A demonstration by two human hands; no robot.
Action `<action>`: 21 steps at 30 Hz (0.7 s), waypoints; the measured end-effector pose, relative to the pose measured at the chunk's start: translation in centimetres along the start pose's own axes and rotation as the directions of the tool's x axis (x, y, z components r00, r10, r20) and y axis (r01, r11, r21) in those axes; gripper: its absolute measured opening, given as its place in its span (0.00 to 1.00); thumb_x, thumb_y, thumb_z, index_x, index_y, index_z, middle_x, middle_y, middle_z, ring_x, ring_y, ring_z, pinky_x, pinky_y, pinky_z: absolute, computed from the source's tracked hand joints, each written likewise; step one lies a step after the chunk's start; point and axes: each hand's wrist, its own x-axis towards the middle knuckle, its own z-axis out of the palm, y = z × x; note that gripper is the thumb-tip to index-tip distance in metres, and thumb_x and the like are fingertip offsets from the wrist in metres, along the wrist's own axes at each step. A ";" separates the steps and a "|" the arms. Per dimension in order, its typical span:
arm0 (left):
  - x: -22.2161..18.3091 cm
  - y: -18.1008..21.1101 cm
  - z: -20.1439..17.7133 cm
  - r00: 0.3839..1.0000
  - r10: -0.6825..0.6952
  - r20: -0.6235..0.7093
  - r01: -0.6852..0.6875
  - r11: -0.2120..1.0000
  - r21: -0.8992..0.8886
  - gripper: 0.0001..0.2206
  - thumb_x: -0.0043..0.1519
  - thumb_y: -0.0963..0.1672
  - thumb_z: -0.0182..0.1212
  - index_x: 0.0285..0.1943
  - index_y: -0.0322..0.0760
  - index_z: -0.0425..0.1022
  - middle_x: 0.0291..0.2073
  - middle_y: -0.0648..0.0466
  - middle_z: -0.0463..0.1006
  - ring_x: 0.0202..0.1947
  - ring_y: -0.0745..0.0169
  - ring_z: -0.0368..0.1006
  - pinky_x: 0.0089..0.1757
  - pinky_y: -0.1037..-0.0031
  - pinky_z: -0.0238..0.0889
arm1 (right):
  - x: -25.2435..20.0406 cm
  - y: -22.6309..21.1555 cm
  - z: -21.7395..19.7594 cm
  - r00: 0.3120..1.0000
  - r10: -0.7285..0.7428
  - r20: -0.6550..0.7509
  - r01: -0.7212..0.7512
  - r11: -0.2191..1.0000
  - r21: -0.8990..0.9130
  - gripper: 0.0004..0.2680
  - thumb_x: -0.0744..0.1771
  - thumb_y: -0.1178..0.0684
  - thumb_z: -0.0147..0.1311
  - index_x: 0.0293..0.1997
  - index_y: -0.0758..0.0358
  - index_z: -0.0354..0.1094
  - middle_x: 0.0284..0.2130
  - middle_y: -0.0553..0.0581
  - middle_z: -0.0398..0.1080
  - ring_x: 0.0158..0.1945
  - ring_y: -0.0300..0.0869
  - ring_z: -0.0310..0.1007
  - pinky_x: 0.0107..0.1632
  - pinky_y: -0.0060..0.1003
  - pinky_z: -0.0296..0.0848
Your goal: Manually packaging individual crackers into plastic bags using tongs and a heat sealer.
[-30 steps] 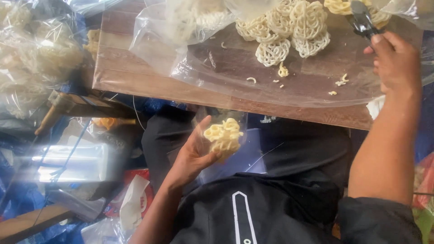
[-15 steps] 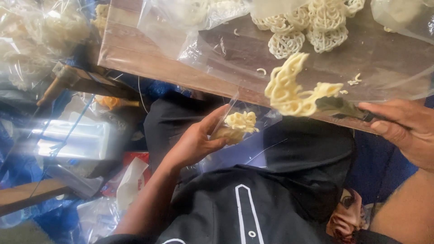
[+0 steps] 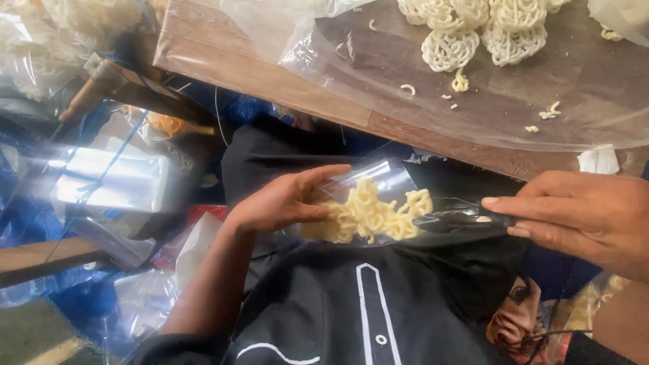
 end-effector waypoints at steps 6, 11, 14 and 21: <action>-0.3 -1.6 0.6 0.979 0.146 0.146 -0.080 0.921 -0.382 0.38 0.50 0.43 0.71 0.74 0.33 0.63 0.53 0.44 0.82 0.47 0.57 0.82 0.48 0.71 0.77 | 4.1 -1.8 1.3 0.988 0.004 0.151 -0.033 0.981 0.189 0.16 0.60 0.49 0.63 0.52 0.36 0.82 0.35 0.39 0.87 0.19 0.33 0.80 0.23 0.31 0.75; 0.2 -2.0 1.5 0.983 0.177 0.049 -0.172 0.981 -0.090 0.28 0.56 0.48 0.66 0.67 0.39 0.70 0.48 0.48 0.83 0.40 0.62 0.81 0.39 0.75 0.77 | 5.8 -4.8 2.2 0.984 -0.176 0.037 0.168 0.975 0.145 0.15 0.60 0.47 0.62 0.51 0.40 0.80 0.34 0.39 0.83 0.17 0.32 0.73 0.20 0.29 0.70; -0.5 -2.0 1.4 0.986 0.119 -0.120 -0.142 0.969 -0.200 0.19 0.62 0.45 0.62 0.61 0.37 0.77 0.46 0.48 0.84 0.37 0.63 0.81 0.37 0.77 0.78 | 5.1 -2.5 0.6 0.999 -0.025 0.027 0.020 0.983 0.184 0.16 0.60 0.50 0.61 0.54 0.45 0.78 0.37 0.45 0.83 0.21 0.36 0.73 0.23 0.31 0.71; -1.7 -3.8 0.8 0.903 0.084 -0.421 -0.285 0.850 -0.443 0.23 0.62 0.46 0.60 0.65 0.32 0.71 0.51 0.42 0.78 0.47 0.52 0.80 0.48 0.66 0.78 | 8.1 5.6 2.3 0.883 0.040 -0.467 -0.233 0.902 -0.364 0.23 0.70 0.38 0.57 0.69 0.63 0.74 0.61 0.63 0.75 0.53 0.54 0.73 0.56 0.47 0.70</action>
